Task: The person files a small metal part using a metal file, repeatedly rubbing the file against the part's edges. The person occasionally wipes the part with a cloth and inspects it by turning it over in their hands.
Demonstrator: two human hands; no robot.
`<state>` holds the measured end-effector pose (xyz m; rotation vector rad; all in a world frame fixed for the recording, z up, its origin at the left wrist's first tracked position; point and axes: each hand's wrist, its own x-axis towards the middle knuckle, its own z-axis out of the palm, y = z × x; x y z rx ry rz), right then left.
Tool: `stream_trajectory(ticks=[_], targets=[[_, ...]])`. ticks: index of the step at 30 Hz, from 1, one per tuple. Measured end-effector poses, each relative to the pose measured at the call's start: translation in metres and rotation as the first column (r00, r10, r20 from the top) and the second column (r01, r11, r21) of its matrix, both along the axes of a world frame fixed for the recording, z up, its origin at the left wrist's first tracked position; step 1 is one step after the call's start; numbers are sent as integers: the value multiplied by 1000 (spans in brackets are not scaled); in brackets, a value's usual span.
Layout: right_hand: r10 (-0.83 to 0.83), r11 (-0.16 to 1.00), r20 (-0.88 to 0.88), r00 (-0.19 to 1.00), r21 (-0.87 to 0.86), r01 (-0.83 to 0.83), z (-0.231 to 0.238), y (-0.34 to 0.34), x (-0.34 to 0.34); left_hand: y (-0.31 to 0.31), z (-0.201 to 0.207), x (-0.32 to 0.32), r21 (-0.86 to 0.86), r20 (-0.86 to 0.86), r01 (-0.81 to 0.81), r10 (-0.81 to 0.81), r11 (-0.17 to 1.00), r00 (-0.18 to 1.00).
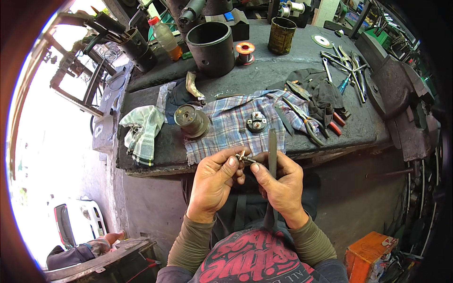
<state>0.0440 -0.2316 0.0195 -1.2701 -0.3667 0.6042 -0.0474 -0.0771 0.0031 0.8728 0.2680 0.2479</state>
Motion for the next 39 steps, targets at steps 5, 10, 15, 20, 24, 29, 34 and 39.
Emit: stream_trajectory(ticks=[5,10,15,20,24,29,34,39], targets=[[-30,999,87,996,-29,33,1,-6,-1,-4,12,-3,366,-50,-38,61,930,997],[-33,998,174,984,-42,41,3,-10,-2,-8,19,-4,496,-30,-94,125,863,992],[-11,997,194,981,-74,25,4,-13,-7,-10,16,-2,532,7,-156,180,832,984],[-4,993,197,980,-111,27,-3,-17,-5,-8,17,-6,525,-64,-53,101,850,993],[-9,998,121,993,-58,16,-2,-16,-3,-7,22,-6,564,-95,-12,79,826,992],[26,995,77,997,-99,-19,-5,-11,-1,-6,21,-4,519,-104,-31,99,854,990],[79,993,-94,992,-78,-86,-10,-18,-4,6,19,7,762,-141,21,134,647,981],[40,989,28,999,-142,-35,-3,-10,-5,16,21,19,930,-104,46,141,363,985]])
